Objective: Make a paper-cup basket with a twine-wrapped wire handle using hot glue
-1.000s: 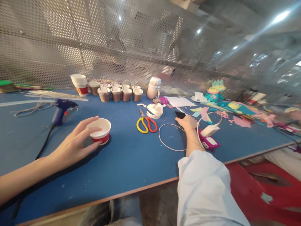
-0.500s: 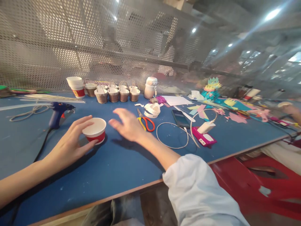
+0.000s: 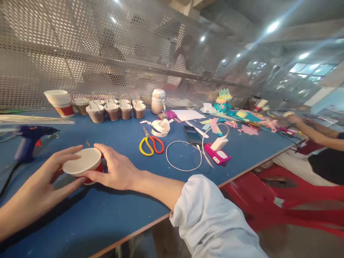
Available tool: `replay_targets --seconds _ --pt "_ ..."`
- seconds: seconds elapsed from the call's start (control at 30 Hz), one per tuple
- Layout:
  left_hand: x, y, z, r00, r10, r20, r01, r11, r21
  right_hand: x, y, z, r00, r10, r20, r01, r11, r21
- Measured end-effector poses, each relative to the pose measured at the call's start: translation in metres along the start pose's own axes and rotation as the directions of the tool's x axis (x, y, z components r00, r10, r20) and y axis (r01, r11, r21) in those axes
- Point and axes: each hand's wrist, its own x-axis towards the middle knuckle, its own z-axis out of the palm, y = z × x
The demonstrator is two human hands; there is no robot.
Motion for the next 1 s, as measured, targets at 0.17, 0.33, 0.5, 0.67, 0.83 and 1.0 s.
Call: replay_targets --seconds 0.17,0.33,0.5,0.67,0.83,1.0 --pt "0.000 0.003 -0.004 1.000 0.011 -0.013 -0.010 1.000 0.016 0.011 0.008 -0.043 0.990 0.117 0.078 -0.072 0.898 -0.434" --pt "0.002 0.001 -0.003 0.996 0.081 -0.025 -0.078 0.992 0.101 0.012 0.034 -0.083 0.794 0.603 -0.075 -0.421 0.458 -0.783" --pt "0.003 0.003 -0.003 0.989 0.140 -0.042 -0.133 0.980 0.146 0.007 0.045 -0.084 0.768 0.637 -0.065 -0.433 0.441 -0.786" --pt "0.004 0.007 -0.006 0.982 0.179 -0.064 -0.165 0.970 0.179 0.009 0.048 -0.080 0.737 0.668 -0.104 -0.484 0.414 -0.771" --pt "0.005 0.002 -0.008 0.978 0.191 -0.080 -0.169 0.960 0.225 0.008 0.049 -0.075 0.779 0.616 -0.119 -0.473 0.451 -0.757" --pt "0.005 -0.002 -0.010 0.982 0.173 -0.077 -0.150 0.958 0.243 0.000 0.047 -0.076 0.830 0.550 -0.099 -0.442 0.538 -0.718"
